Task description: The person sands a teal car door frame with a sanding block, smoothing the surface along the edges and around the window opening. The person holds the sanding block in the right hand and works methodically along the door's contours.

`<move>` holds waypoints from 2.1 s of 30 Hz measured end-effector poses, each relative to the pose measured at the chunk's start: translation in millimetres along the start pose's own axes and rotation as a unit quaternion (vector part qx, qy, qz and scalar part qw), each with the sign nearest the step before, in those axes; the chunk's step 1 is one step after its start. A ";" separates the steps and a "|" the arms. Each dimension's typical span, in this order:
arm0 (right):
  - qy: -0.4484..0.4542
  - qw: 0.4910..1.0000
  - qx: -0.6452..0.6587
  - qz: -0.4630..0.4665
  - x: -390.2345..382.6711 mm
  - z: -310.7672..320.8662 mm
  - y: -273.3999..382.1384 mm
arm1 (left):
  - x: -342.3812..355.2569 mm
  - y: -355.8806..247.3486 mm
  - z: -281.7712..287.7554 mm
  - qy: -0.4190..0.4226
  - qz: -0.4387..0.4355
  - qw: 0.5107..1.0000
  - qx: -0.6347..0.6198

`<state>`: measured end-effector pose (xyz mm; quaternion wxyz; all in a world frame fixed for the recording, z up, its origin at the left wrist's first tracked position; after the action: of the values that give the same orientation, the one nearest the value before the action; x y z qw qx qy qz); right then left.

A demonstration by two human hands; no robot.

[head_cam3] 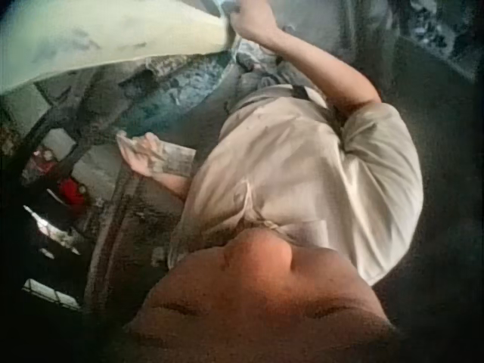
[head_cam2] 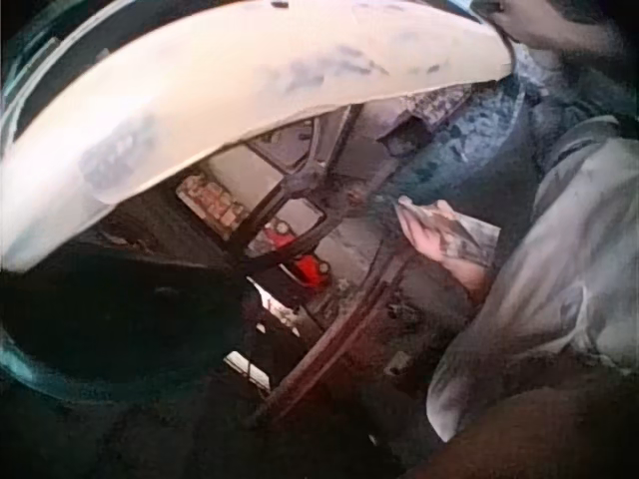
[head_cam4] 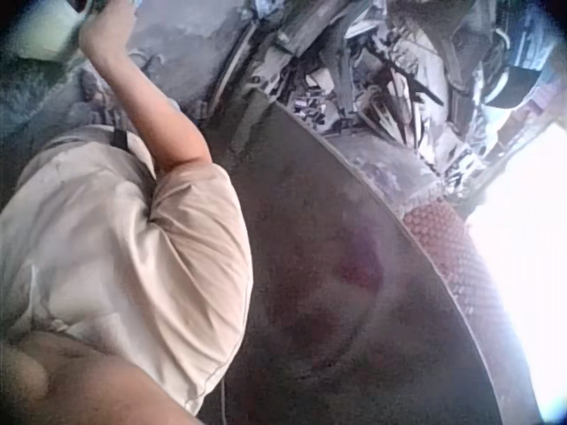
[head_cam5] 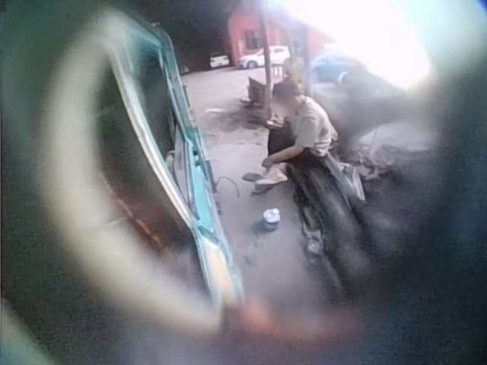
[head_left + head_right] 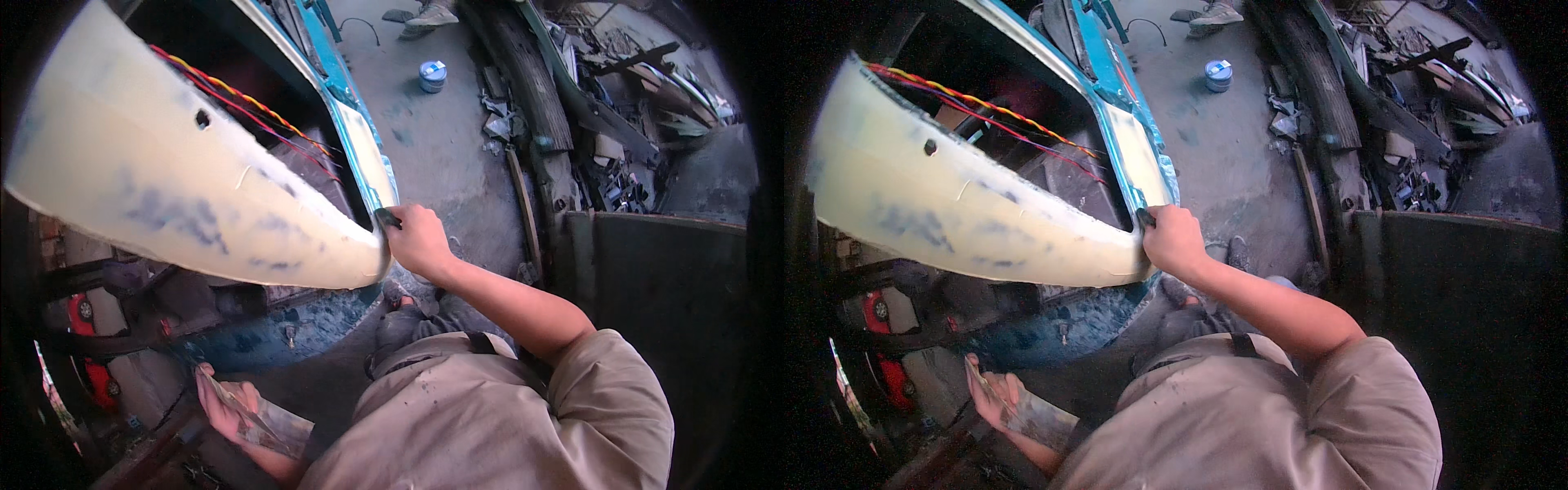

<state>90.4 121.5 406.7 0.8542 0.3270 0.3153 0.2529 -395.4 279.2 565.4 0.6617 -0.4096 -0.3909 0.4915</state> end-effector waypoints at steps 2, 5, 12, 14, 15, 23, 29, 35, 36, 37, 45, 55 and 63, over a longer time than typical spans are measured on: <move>-0.013 1.000 0.007 0.007 -6.7 1.2 1.5 | -1.8 4.0 -1.7 -0.024 0.027 0.998 -0.055; -0.038 0.998 0.040 0.027 -22.1 6.9 2.9 | -1.0 7.2 0.5 0.007 0.000 0.997 -0.074; 0.055 0.978 0.201 0.032 -46.3 11.0 -11.4 | 18.6 -13.4 -25.2 -0.027 0.027 0.992 -0.117; 0.118 0.954 0.275 -0.001 -48.0 11.7 -23.1 | 24.3 -31.2 -44.2 0.039 0.003 0.986 -0.164; 0.143 0.939 0.313 -0.017 -47.8 9.5 -29.2 | 27.8 -43.6 -60.7 0.091 0.000 0.973 -0.211; 0.036 0.987 0.153 0.025 -0.4 8.1 -43.4 | 8.7 -122.9 -146.4 0.273 0.034 0.871 -0.406; 0.018 0.994 0.101 0.031 -0.6 2.2 -22.9 | 3.7 -105.1 -120.5 0.137 0.064 0.912 -0.381; 0.046 0.991 0.122 0.018 -25.6 6.6 -8.1 | -3.6 -64.4 -65.7 0.055 0.042 0.965 -0.252; 0.051 0.991 0.123 0.017 -29.8 9.3 -1.7 | -7.3 -54.7 -52.4 -0.005 0.058 0.969 -0.241; 0.056 0.991 0.123 0.017 -33.2 11.4 5.3 | -8.2 -49.5 -53.3 -0.076 0.093 0.947 -0.297; 0.063 0.994 0.090 0.002 -50.5 36.7 38.6 | -14.6 7.6 -10.0 -0.080 0.070 0.990 -0.087; 0.092 0.957 0.271 0.051 -63.0 83.5 85.7 | -0.7 -29.5 -38.3 -0.004 -0.063 0.998 -0.018; 0.012 0.886 0.457 -0.085 -49.2 29.6 -70.7 | 10.8 -19.4 -1.1 -0.011 0.006 0.989 -0.151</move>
<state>94.1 31.7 391.7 0.6248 0.6498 0.4327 0.0116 -385.7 286.0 584.1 0.5849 -0.5016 -0.4652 0.4358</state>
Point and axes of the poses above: each hand's wrist, its own x-axis towards the middle knuckle, its own z-axis out of the back of the hand, y = z × x, the point moved 10 cm from there along x, towards the middle knuckle, and after that the axes turned 9 degrees about -x, right-handed, at the moved point
